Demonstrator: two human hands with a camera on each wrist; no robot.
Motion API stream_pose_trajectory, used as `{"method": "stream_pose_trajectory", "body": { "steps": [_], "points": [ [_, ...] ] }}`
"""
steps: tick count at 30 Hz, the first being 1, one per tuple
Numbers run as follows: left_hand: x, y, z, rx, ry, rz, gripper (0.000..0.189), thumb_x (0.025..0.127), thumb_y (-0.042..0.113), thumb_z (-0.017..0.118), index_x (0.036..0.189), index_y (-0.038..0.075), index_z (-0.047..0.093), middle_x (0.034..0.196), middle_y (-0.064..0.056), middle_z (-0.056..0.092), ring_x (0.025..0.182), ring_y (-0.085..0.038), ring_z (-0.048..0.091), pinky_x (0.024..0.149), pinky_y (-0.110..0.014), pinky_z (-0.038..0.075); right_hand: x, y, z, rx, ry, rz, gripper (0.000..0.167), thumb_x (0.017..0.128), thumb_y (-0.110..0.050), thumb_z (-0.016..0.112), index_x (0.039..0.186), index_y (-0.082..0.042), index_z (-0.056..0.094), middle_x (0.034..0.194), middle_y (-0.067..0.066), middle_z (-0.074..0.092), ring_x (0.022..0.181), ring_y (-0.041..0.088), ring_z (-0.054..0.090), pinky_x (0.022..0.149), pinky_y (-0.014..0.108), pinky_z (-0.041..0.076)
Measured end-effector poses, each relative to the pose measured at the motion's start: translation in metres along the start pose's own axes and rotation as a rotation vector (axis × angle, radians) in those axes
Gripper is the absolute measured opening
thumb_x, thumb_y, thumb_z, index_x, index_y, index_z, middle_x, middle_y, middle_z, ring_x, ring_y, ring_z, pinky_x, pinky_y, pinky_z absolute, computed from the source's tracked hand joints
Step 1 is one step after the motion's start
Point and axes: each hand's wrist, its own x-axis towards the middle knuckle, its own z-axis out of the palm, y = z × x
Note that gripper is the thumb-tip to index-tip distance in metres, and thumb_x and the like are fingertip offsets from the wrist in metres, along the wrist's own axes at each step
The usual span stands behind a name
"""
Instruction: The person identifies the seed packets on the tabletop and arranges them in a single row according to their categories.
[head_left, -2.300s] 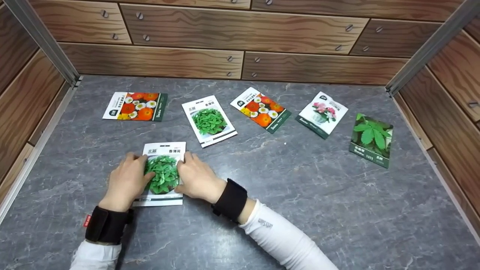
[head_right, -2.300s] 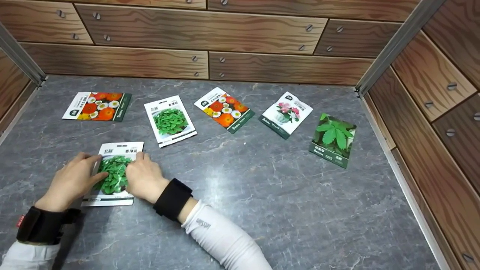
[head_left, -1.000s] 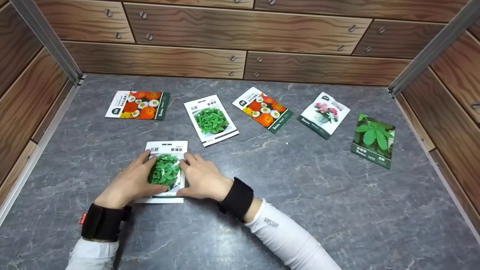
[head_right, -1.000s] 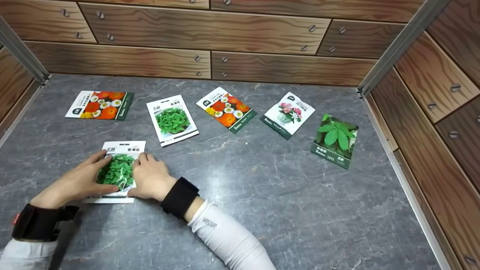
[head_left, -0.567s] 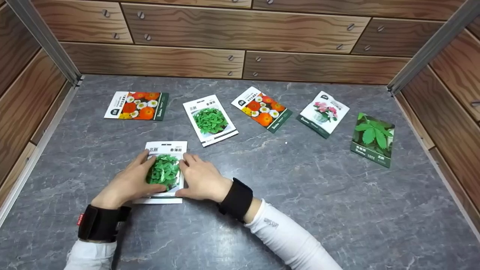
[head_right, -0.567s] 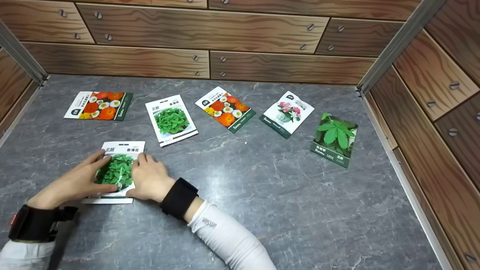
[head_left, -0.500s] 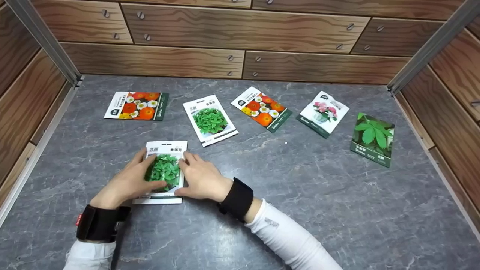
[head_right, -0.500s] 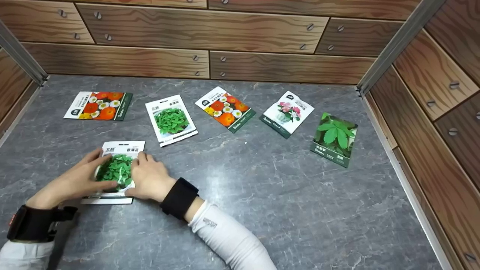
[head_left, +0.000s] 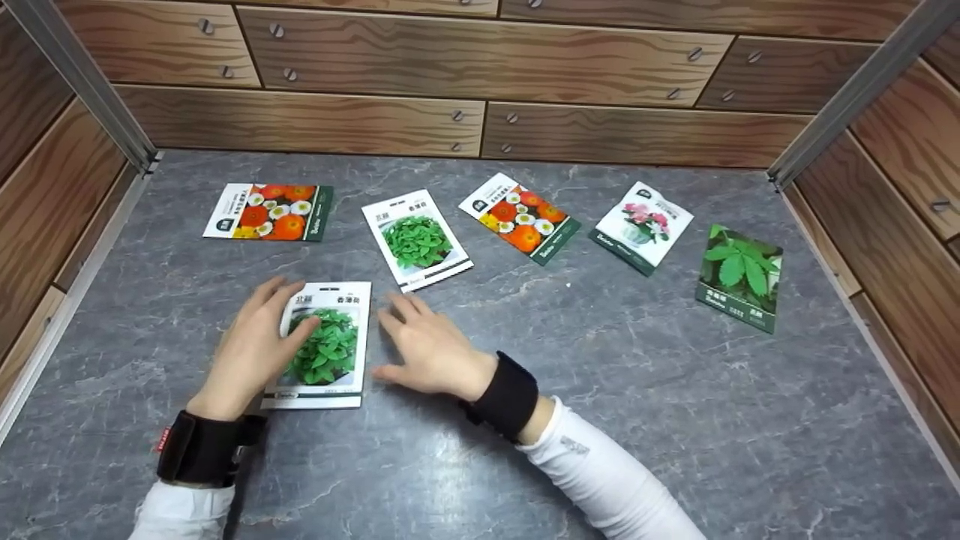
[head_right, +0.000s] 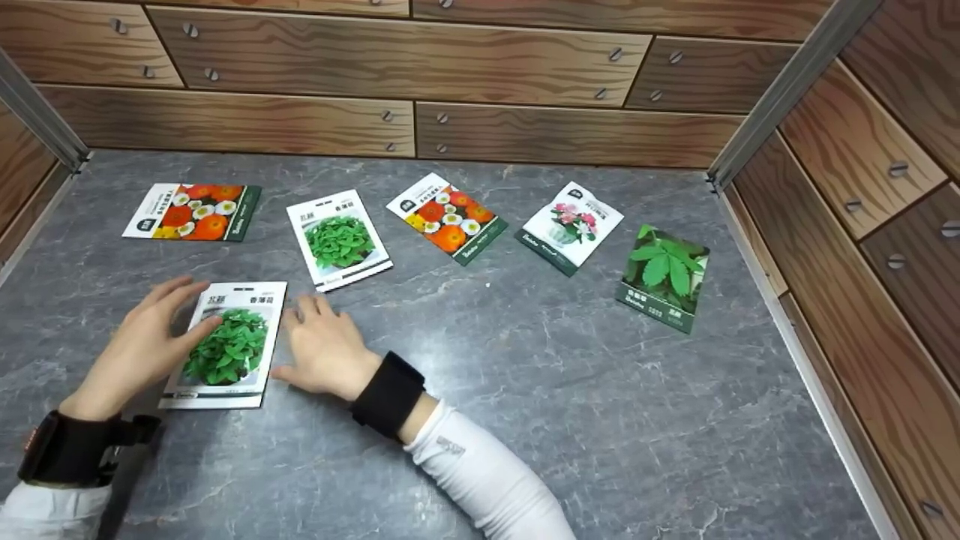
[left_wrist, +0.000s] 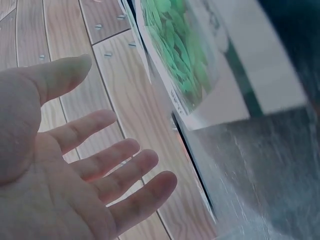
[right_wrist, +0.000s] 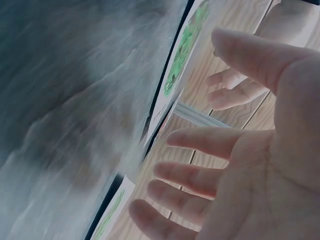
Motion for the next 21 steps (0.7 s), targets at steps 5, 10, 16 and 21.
{"method": "stream_pose_trajectory", "body": {
  "steps": [5, 10, 16, 21],
  "points": [
    [0.002, 0.006, 0.003, 0.006, 0.026, 0.013, 0.060, 0.106, 0.026, 0.062, 0.157, 0.001, 0.044, 0.166, -0.031, 0.033, 0.152, -0.053, 0.034, 0.121, -0.068, 0.036, -0.002, 0.016, -0.007, 0.021, 0.009, 0.018, 0.088, 0.098, -0.058, 0.066, 0.165, -0.012, 0.033, 0.177, 0.018, 0.016, 0.166, 0.038, 0.014, 0.132, 0.061, 0.024],
    [0.003, 0.016, 0.005, -0.109, 0.122, 0.014, 0.059, 0.105, 0.026, 0.064, 0.157, 0.003, 0.045, 0.159, -0.027, 0.047, 0.145, -0.049, 0.048, 0.118, -0.063, 0.042, -0.002, 0.040, -0.017, 0.146, 0.124, 0.031, 0.086, 0.097, -0.052, 0.069, 0.164, -0.011, 0.034, 0.176, 0.020, 0.020, 0.164, 0.042, 0.022, 0.131, 0.064, 0.025],
    [0.008, 0.033, 0.012, -0.233, 0.221, -0.012, 0.058, 0.104, 0.021, 0.065, 0.156, 0.002, 0.047, 0.151, -0.027, 0.055, 0.138, -0.045, 0.055, 0.117, -0.058, 0.044, 0.010, 0.068, -0.019, 0.195, 0.170, 0.123, 0.085, 0.097, -0.052, 0.069, 0.164, -0.011, 0.036, 0.175, 0.021, 0.023, 0.163, 0.046, 0.022, 0.128, 0.070, 0.024],
    [0.025, 0.053, 0.021, -0.260, 0.206, -0.005, 0.056, 0.103, 0.019, 0.065, 0.153, 0.000, 0.051, 0.150, -0.027, 0.057, 0.135, -0.045, 0.057, 0.116, -0.058, 0.045, 0.030, 0.086, -0.021, 0.217, 0.160, 0.177, 0.086, 0.098, -0.052, 0.068, 0.164, -0.009, 0.034, 0.174, 0.023, 0.023, 0.163, 0.045, 0.022, 0.131, 0.064, 0.023]
  ]
}}
